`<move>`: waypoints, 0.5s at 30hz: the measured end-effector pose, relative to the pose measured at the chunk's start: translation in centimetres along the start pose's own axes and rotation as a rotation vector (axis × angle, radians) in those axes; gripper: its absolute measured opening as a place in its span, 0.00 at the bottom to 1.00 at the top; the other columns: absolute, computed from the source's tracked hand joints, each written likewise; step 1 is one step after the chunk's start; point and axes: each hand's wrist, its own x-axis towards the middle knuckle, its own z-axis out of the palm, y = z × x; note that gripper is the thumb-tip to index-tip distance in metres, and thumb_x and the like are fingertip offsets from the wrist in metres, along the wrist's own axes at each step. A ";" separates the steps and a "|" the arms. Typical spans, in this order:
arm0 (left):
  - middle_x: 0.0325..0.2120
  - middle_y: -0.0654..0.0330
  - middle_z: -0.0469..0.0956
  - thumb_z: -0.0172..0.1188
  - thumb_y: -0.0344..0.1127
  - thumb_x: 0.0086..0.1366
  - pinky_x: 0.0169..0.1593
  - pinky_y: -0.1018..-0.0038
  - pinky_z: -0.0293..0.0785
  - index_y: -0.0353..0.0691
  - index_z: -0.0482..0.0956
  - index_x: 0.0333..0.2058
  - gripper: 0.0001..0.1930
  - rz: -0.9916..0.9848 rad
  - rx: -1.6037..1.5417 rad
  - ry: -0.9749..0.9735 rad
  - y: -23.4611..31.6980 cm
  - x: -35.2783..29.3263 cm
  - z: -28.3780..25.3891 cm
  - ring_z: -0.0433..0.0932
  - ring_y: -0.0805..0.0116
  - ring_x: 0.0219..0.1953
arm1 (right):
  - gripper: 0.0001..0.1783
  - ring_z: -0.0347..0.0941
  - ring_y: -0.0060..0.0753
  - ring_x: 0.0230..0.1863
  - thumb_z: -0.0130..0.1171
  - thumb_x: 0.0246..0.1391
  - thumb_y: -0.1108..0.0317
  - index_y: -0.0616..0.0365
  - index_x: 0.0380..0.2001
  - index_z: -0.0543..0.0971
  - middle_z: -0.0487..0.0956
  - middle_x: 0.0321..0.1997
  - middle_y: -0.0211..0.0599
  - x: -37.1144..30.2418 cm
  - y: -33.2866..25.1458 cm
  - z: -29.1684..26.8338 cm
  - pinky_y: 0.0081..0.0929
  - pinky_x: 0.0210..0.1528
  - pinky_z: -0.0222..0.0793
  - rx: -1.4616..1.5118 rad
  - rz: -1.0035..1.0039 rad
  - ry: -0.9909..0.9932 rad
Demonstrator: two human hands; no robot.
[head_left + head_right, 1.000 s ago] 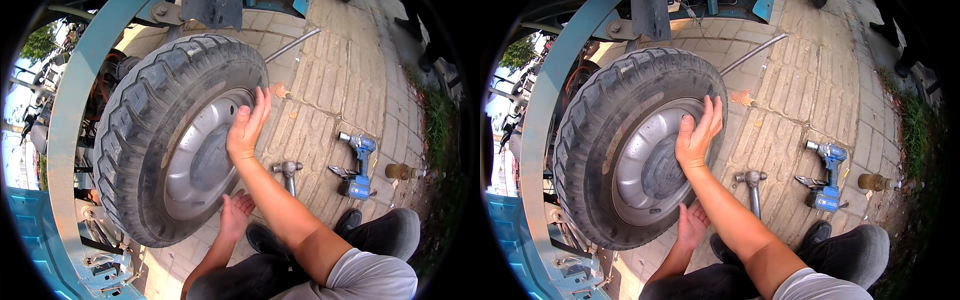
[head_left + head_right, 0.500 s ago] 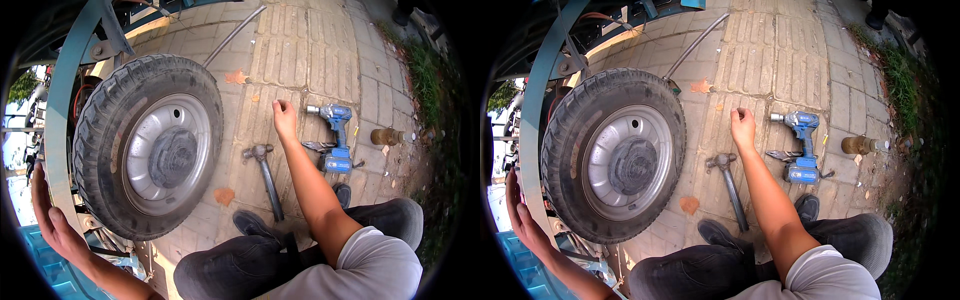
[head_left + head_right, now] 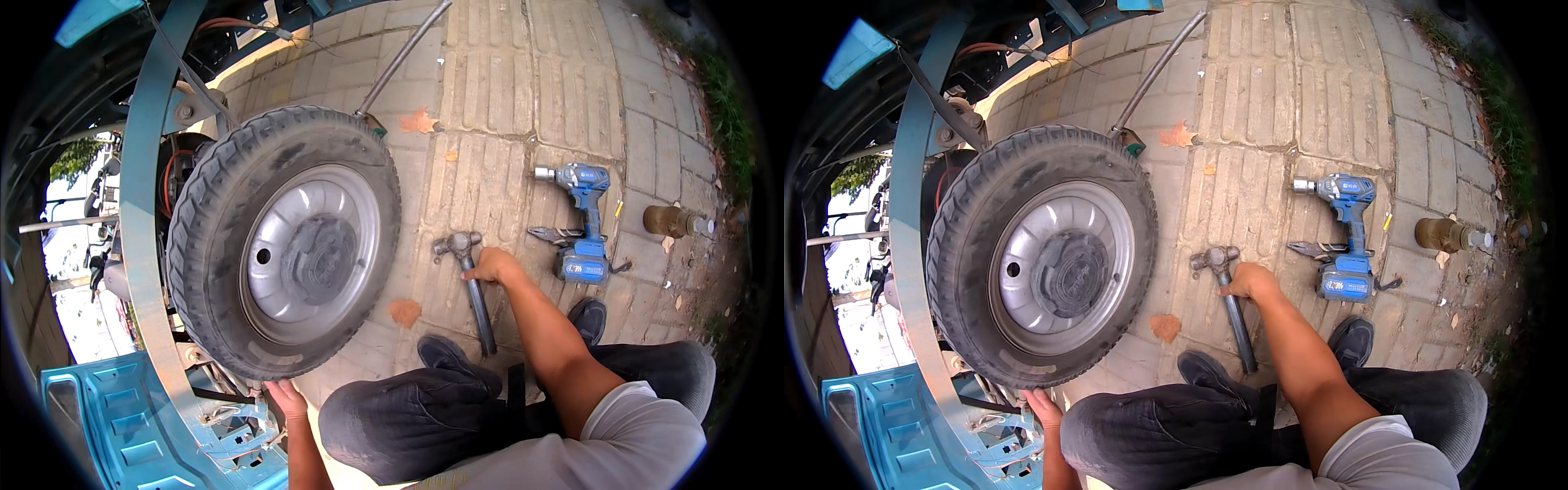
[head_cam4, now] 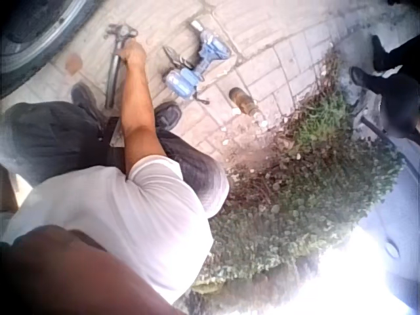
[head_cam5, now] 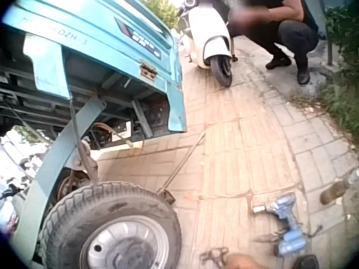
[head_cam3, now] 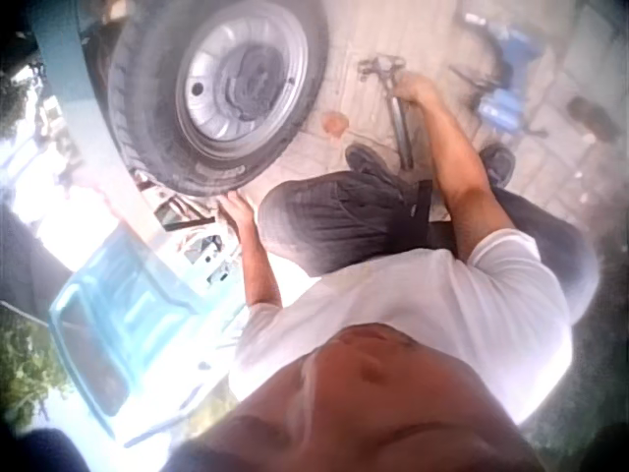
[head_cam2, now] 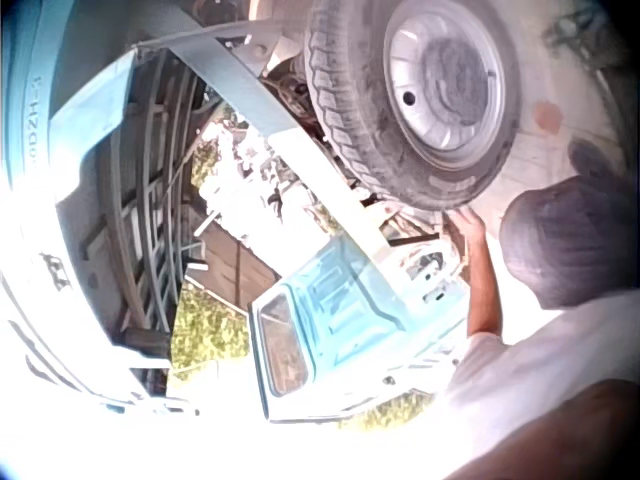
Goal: The person retrieves a bottle from a three-wheeled vehicle, then kneels to install a tire onto the rear axle. They secure the wheel with nuts using a power tool and finish by placing a hub cap on the wheel.
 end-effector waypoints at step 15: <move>0.54 0.49 0.70 0.51 0.55 0.66 0.61 0.64 0.59 0.33 0.61 0.61 0.34 -0.542 -0.472 -0.802 10.7 -3.5 6.0 0.70 0.58 0.56 | 0.28 0.78 0.49 0.42 0.63 0.41 0.44 0.60 0.35 0.82 0.81 0.39 0.48 0.0 0.3 3.2 0.41 0.45 0.73 0.008 0.011 0.454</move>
